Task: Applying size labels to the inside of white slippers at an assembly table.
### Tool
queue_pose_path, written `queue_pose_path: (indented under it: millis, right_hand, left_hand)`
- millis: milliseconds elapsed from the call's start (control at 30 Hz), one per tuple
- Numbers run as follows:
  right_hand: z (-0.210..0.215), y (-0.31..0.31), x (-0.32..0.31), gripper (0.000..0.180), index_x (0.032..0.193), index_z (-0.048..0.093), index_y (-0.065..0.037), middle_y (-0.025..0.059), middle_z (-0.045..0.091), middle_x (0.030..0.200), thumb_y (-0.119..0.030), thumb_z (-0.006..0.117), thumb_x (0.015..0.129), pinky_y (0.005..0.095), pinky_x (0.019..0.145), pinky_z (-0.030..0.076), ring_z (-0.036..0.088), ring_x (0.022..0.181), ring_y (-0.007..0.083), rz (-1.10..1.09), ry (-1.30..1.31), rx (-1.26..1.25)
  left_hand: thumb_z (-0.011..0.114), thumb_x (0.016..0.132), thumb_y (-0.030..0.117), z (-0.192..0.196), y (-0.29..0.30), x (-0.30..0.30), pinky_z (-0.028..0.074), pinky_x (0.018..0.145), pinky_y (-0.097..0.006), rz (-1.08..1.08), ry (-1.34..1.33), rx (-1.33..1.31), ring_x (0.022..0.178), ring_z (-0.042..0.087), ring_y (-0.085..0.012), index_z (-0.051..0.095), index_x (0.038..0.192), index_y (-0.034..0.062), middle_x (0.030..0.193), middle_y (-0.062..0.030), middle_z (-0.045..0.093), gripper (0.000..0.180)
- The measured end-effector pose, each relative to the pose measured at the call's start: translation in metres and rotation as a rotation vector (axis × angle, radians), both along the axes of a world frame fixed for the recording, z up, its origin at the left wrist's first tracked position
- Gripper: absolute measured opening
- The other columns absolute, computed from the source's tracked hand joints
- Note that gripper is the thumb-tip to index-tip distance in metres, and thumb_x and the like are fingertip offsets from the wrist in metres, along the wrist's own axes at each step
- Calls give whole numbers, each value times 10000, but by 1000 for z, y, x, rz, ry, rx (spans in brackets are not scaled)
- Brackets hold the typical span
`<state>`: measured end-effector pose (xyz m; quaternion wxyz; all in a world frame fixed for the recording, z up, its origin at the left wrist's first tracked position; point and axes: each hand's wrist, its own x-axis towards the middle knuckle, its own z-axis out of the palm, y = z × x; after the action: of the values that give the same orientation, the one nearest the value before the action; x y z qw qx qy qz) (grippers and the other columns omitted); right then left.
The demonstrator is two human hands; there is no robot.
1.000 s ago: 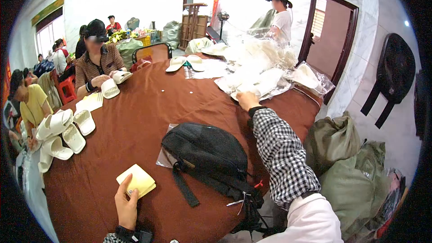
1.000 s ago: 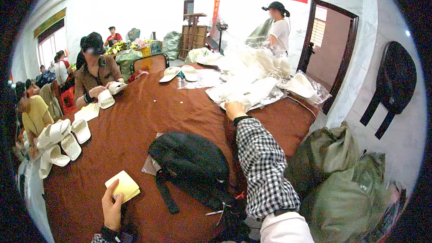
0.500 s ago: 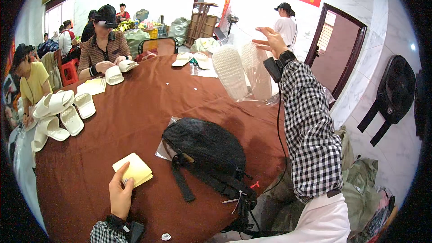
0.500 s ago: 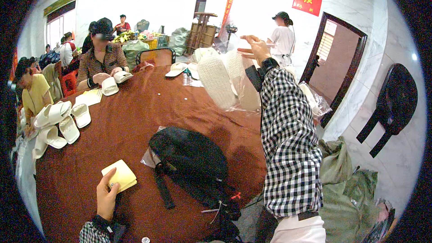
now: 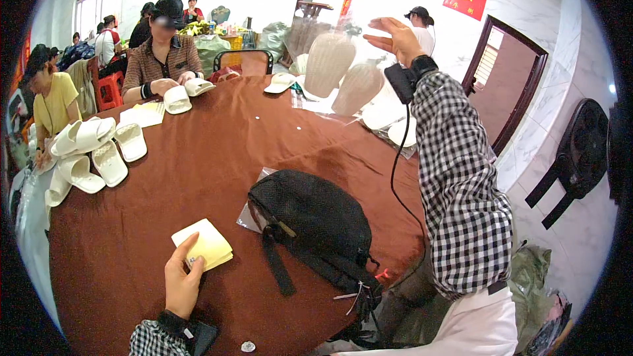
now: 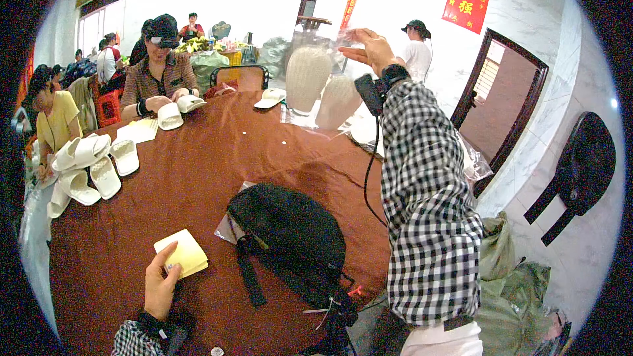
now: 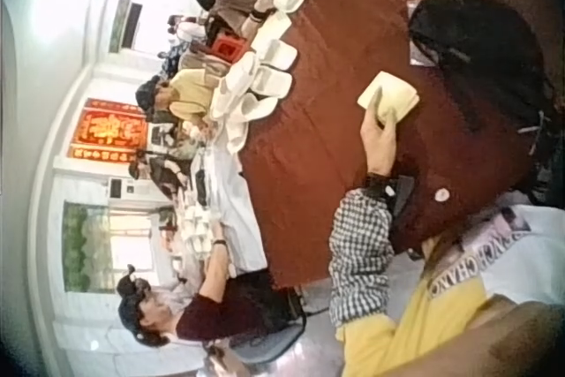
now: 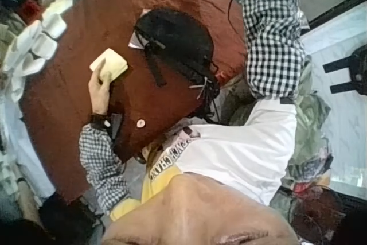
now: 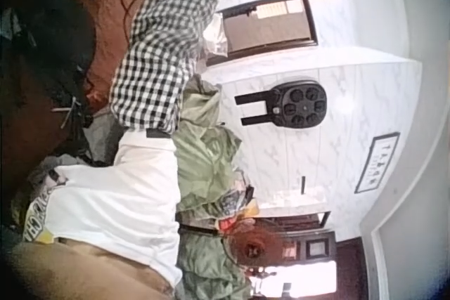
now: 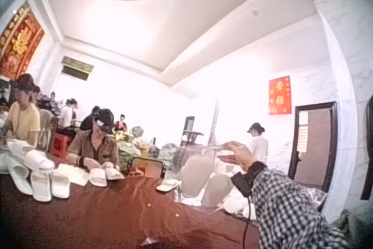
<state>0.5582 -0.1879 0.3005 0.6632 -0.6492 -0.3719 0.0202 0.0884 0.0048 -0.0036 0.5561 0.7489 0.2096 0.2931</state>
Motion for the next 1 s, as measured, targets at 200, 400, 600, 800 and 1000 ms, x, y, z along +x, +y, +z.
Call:
queue_pose_path:
  millis: [200, 400, 600, 800, 1000]
  right_hand:
    - [-15, -1, 8, 283, 1184, 529, -8, 127, 562, 1258, -236, 467, 1026, 415, 914, 554, 615, 1127, 335, -59, -62, 103]
    - [-3, -24, 7, 324, 1274, 471, -83, 84, 440, 1389, -301, 440, 1037, 576, 1027, 431, 432, 1340, 303, 71, -106, 388]
    - [34, -63, -14, 306, 1230, 485, -63, 101, 482, 1344, -249, 471, 988, 586, 1066, 345, 483, 1297, 278, 22, -268, 453]
    - [16, -202, 0, 233, 1063, 538, -25, 150, 502, 1349, -234, 492, 972, 537, 1076, 398, 460, 1315, 320, -25, -189, 602]
    - [-76, -338, -12, 183, 991, 598, -93, 72, 582, 1241, -247, 502, 969, 405, 1004, 426, 523, 1241, 234, -381, -190, 299]
  left_hand:
    - [555, 863, -1, -3, 2, 3, 445, 957, -298, -4, -7, 42, 1084, 587, -180, 540, 1307, -51, 1199, -155, 629, 448]
    - [550, 871, 1, -3, 1, 1, 436, 969, -303, -20, 20, 52, 1102, 576, -185, 522, 1322, -59, 1236, -147, 608, 455]
    - [540, 872, -18, -4, 0, 2, 434, 962, -295, -17, -17, -5, 1098, 567, -177, 518, 1325, -61, 1242, -149, 599, 456]
    - [532, 872, -33, -3, -1, 3, 436, 945, -291, -35, -24, -42, 1061, 564, -165, 507, 1339, -51, 1197, -120, 598, 468]
    - [523, 869, -40, -6, 5, 3, 428, 964, -296, -39, 22, -10, 1078, 560, -172, 487, 1357, -51, 1249, -126, 577, 490]
